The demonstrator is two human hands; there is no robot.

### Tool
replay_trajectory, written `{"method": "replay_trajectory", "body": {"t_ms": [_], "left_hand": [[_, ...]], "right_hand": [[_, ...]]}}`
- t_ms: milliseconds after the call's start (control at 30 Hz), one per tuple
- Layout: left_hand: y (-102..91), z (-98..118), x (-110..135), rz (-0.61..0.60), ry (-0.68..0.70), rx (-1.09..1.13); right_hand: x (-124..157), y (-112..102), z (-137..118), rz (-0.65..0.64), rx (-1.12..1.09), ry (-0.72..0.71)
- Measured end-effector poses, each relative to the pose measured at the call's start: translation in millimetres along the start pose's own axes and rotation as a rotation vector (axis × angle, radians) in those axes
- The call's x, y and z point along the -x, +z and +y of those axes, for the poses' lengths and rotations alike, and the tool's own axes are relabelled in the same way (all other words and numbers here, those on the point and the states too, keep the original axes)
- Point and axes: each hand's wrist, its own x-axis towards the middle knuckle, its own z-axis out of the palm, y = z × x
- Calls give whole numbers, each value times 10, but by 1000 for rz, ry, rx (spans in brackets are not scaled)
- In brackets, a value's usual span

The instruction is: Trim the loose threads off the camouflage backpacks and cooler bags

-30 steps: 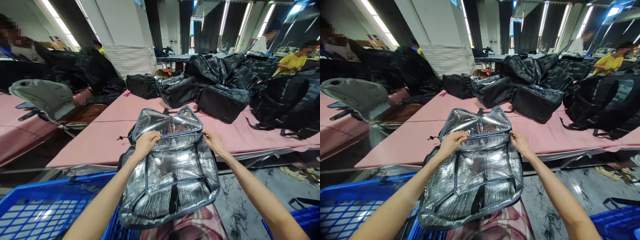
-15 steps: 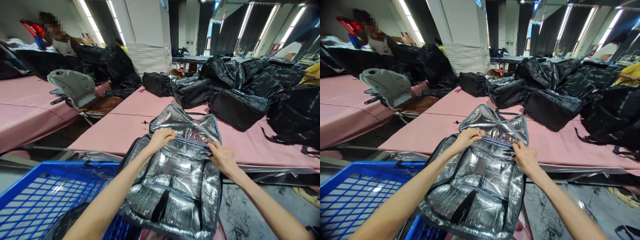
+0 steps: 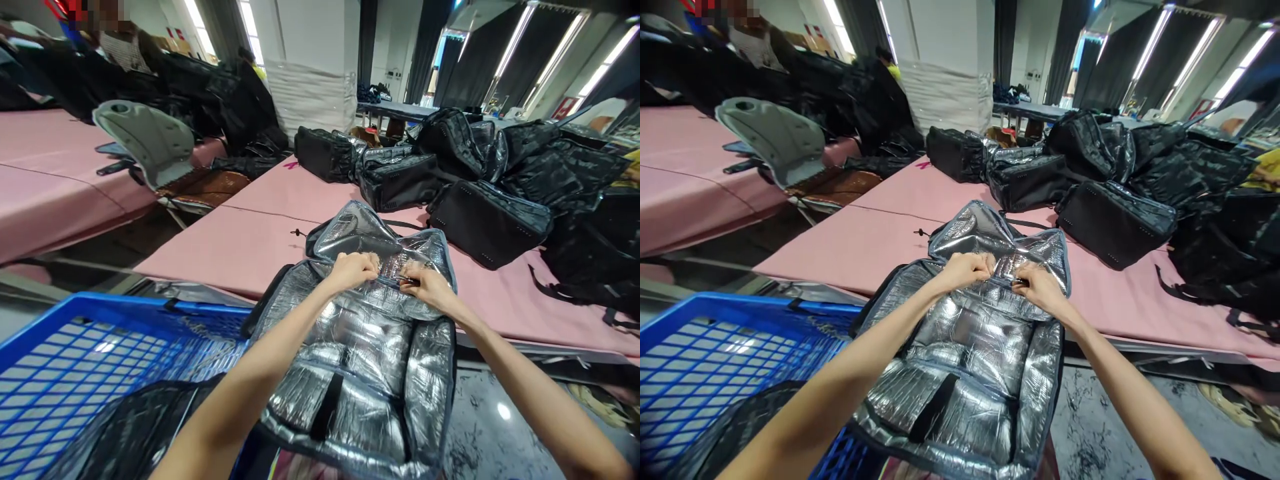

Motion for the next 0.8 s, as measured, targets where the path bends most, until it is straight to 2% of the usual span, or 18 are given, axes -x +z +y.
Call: {"method": "replay_trajectory", "body": {"t_ms": [100, 167, 333, 500, 567, 700, 800], "left_hand": [[-73, -45, -95, -116, -53, -12], [-95, -66, -122, -154, -76, -10], [-98, -58, -135, -200, -129, 5], [-109, -29, -127, -200, -138, 17], [-109, -30, -123, -197, -138, 26], [-94, -52, -121, -194, -142, 40], [-85, -59, -123, -199, -147, 41]], "right_hand": [[59, 7, -66, 176, 142, -25], [64, -12, -127, 214, 272, -116], [-4, -98, -255, 229, 550, -308], [21, -128, -242, 128, 585, -447], [42, -131, -226, 131, 539, -443], [23, -144, -241, 250, 571, -352], [-13, -143, -271, 241, 637, -385]]}}
